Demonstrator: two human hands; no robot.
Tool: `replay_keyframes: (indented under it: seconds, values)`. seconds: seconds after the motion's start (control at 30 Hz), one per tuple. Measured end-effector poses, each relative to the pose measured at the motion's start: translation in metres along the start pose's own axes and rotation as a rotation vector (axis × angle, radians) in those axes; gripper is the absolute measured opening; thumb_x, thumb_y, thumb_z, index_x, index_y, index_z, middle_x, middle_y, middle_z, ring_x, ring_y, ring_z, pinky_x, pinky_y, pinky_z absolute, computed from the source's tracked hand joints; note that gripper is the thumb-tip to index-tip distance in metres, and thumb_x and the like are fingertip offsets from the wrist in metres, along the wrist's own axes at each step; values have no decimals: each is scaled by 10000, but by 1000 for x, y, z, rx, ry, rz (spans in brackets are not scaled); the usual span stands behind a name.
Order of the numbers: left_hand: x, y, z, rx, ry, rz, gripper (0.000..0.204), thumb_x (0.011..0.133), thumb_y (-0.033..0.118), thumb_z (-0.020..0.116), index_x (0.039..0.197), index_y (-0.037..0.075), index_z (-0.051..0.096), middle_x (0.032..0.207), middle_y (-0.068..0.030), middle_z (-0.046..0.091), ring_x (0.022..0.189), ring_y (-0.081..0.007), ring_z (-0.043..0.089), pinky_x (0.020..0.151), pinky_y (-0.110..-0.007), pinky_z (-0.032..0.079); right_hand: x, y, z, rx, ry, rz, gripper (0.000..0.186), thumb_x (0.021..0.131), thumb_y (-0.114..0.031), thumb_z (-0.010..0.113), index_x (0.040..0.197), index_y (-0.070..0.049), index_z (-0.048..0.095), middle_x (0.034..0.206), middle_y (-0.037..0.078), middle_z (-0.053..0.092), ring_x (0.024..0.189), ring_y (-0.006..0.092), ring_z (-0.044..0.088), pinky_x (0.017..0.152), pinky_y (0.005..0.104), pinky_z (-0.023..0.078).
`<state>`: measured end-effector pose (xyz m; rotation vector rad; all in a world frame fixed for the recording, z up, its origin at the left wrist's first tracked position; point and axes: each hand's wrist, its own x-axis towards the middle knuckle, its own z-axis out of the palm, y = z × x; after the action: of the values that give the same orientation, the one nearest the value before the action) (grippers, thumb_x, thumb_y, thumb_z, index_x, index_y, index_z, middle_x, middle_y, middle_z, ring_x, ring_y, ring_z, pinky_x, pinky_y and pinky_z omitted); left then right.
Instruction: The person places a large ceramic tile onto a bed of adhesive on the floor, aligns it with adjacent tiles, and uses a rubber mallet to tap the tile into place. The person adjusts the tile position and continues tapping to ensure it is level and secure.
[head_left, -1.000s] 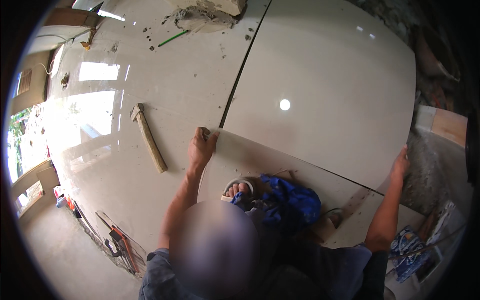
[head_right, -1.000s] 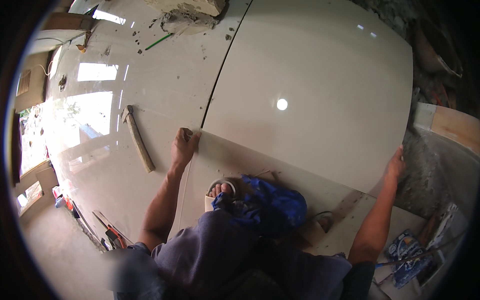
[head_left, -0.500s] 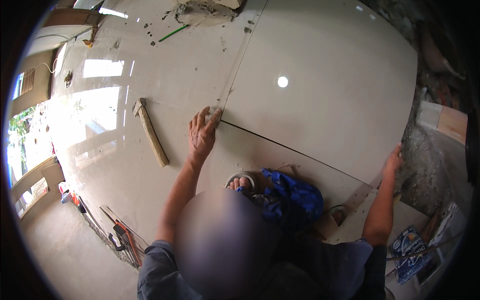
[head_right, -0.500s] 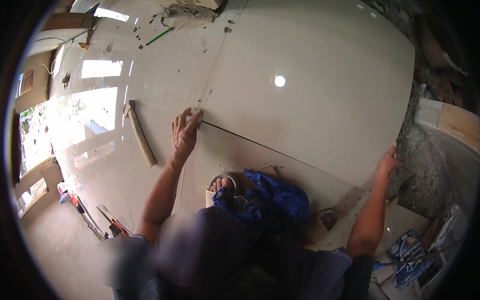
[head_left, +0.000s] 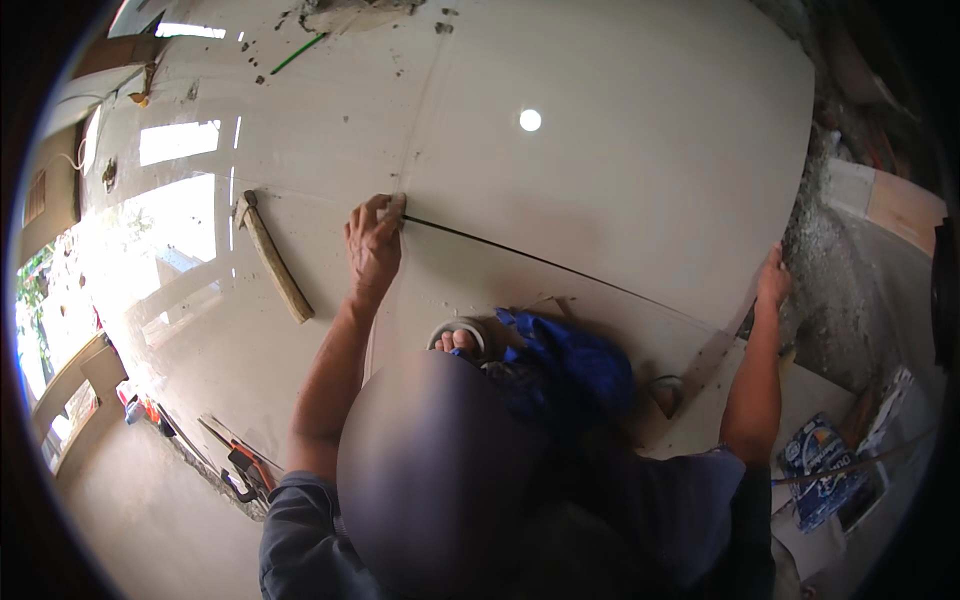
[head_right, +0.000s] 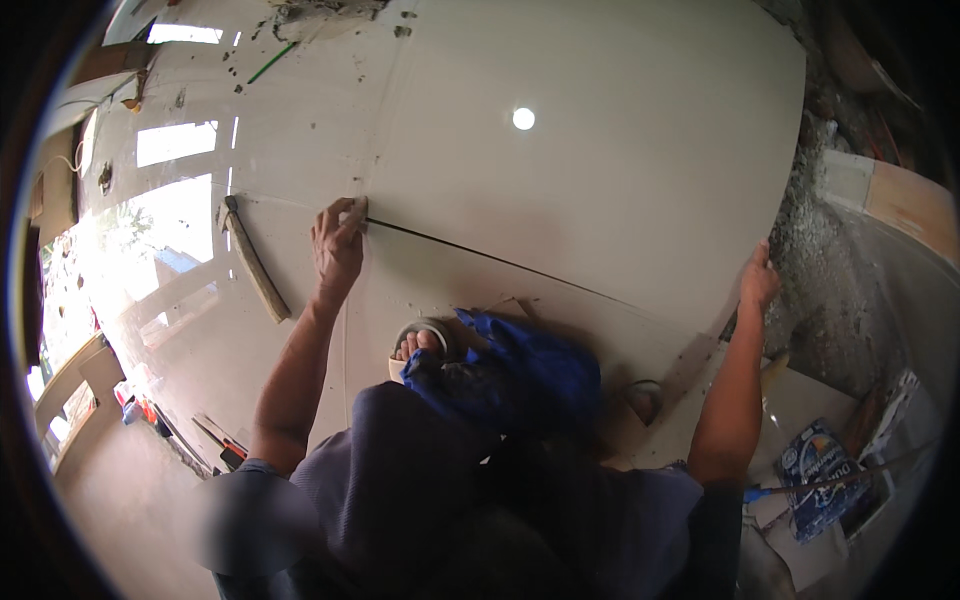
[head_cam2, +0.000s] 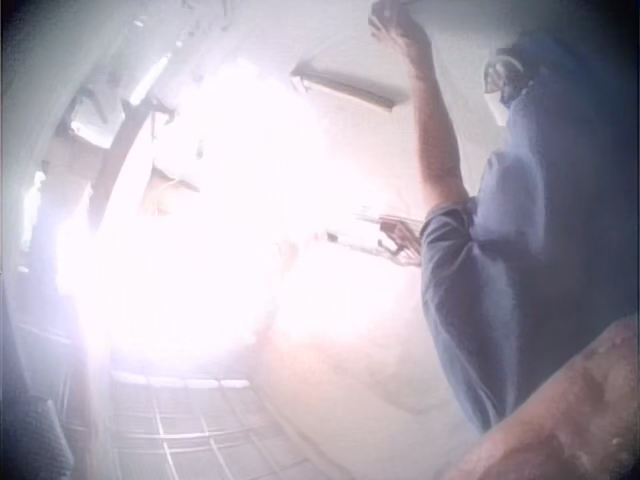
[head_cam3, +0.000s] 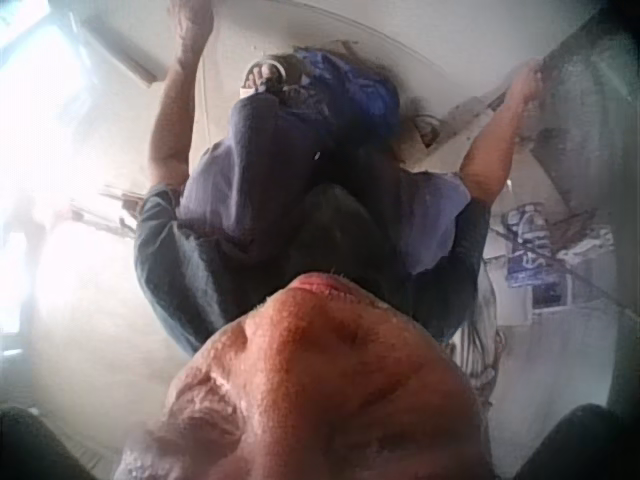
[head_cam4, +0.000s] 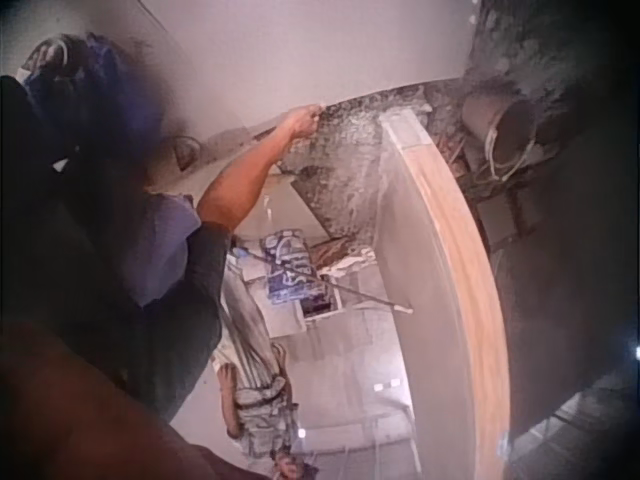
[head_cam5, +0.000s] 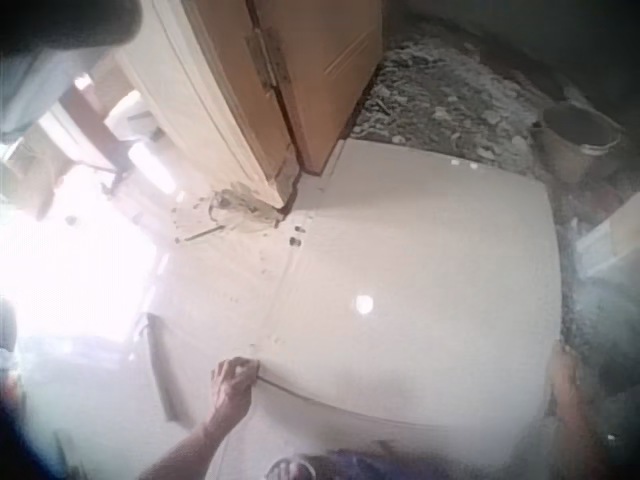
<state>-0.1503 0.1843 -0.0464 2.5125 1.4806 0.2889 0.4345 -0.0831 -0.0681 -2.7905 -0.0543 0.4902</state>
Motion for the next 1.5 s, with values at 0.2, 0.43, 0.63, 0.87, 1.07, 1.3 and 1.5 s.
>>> replay_keyframes:
  seconds: [0.2, 0.43, 0.63, 0.87, 1.07, 1.3, 1.5]
  values:
    - [-3, 6, 8, 65, 36, -22, 338, 842, 78, 655, 1171, 154, 666, 1084, -22, 612, 1009, -227, 571, 882, -389, 411, 8, 3, 2, -102, -2, -31, 906, 884, -670, 490, 1361, 99, 451, 1344, 269, 526, 1266, 388, 501, 1062, 460, 392]
    - [0, 11, 8, 74, 71, -9, 436, 842, 79, 652, 1267, 169, 616, 1150, -50, 591, 1044, -251, 563, 893, -408, 410, 13, 4, 2, -107, -37, -36, 930, 874, -689, 493, 1373, 94, 439, 1383, 254, 497, 1289, 385, 478, 1067, 457, 388]
    - [0, 4, 11, -5, 36, 24, 452, 837, 62, 628, 1282, 139, 617, 1155, -78, 587, 1057, -263, 558, 919, -415, 420, 13, 0, -3, -100, -95, -1, 927, 871, -681, 511, 1371, 97, 442, 1389, 244, 497, 1285, 373, 486, 1050, 447, 405]
    - [32, 20, 1, -355, -30, -458, 381, 891, 211, 568, 1248, 91, 622, 1151, -94, 621, 1113, -260, 568, 955, -402, 417, 11, -6, -6, -90, -145, 37, 927, 874, -670, 521, 1389, 94, 420, 1372, 234, 513, 1128, 339, 607, 869, 395, 533]
    - [123, 61, 2, -397, 16, -502, 588, 891, 351, 539, 1321, -49, 501, 1104, -183, 648, 1044, -306, 620, 922, -413, 458, 11, -7, -8, -99, -167, 21, 931, 878, -665, 518, 1392, 103, 404, 1381, 231, 505, 1047, 319, 643, 704, 331, 591]
    - [152, 66, 14, -341, -86, -657, 776, 838, 464, 564, 1370, -83, 420, 1080, -225, 668, 1085, -363, 612, 957, -418, 442, 9, -8, -10, -108, -147, -15, 962, 862, -672, 542, 1363, 140, 416, 1196, 245, 613, 817, 270, 685, 578, 310, 579]
    - [156, 63, 17, -272, -75, -742, 911, 826, 561, 559, 1404, -110, 346, 1200, -280, 615, 1204, -394, 550, 1015, -418, 415, 11, -5, -9, -121, -111, -72, 968, 850, -681, 553, 1348, 140, 438, 978, 241, 664, 600, 245, 652, 551, 322, 560]
